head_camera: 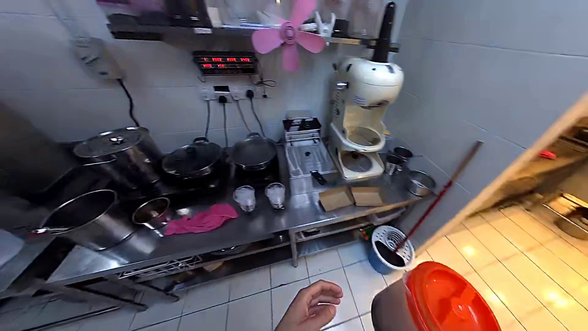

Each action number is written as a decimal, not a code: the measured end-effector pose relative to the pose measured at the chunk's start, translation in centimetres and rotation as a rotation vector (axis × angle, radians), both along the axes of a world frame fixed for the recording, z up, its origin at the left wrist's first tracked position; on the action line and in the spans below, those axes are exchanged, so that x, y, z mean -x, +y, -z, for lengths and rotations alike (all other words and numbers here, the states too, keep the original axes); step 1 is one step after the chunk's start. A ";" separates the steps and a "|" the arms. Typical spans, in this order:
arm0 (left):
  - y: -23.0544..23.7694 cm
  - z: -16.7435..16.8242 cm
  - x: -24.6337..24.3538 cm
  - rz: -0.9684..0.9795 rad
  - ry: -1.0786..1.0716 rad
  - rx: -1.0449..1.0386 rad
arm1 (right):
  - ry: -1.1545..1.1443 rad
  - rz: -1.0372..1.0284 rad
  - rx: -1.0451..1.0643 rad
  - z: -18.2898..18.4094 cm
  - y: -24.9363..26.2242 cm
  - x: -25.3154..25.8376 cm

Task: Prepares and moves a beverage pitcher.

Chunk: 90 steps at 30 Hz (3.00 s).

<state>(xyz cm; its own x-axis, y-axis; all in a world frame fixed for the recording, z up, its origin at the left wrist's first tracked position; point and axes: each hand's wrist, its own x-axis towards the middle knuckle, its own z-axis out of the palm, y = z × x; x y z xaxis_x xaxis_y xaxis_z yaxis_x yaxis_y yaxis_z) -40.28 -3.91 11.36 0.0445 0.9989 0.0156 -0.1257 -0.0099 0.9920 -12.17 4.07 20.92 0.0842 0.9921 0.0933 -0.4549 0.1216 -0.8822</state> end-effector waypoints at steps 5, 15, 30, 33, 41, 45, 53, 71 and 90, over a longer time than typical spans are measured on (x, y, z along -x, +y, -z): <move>3.1 1.7 10.4 -0.185 -0.029 -0.025 | -0.084 -0.215 0.083 5.0 12.2 7.6; 13.9 0.1 22.8 -0.369 0.071 0.005 | 0.014 -0.241 0.166 3.6 27.5 23.1; 29.2 -11.4 22.7 -0.627 0.617 -0.369 | -0.095 -0.576 -0.064 -1.7 35.6 32.1; 28.9 -12.1 23.4 -0.649 0.677 -0.400 | -0.023 -0.549 -0.079 -2.8 34.9 34.1; 26.4 -14.2 28.6 -0.635 0.799 -0.458 | 0.169 -0.551 -0.062 -2.0 32.2 38.8; 24.6 -14.3 31.7 -0.593 0.798 -0.466 | 0.168 -0.580 -0.120 -3.6 28.5 42.1; 22.6 -15.1 35.3 -0.507 0.723 -0.475 | 0.024 -0.252 0.014 -4.8 22.9 43.4; 23.5 -15.4 36.5 -0.442 0.674 -0.477 | -0.048 -0.273 -0.009 -5.6 24.1 43.4; 20.6 -7.8 43.3 -0.209 0.104 -0.349 | -0.415 -0.054 -0.188 -8.9 24.8 39.6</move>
<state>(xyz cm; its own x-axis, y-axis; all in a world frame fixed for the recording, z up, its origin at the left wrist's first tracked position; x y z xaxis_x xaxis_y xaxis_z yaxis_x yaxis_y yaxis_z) -83.62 16.74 19.16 -0.1393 0.9223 0.3606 0.0152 -0.3621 0.9320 -51.79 28.90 29.85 -0.0495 0.9566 0.2872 -0.0779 0.2830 -0.9560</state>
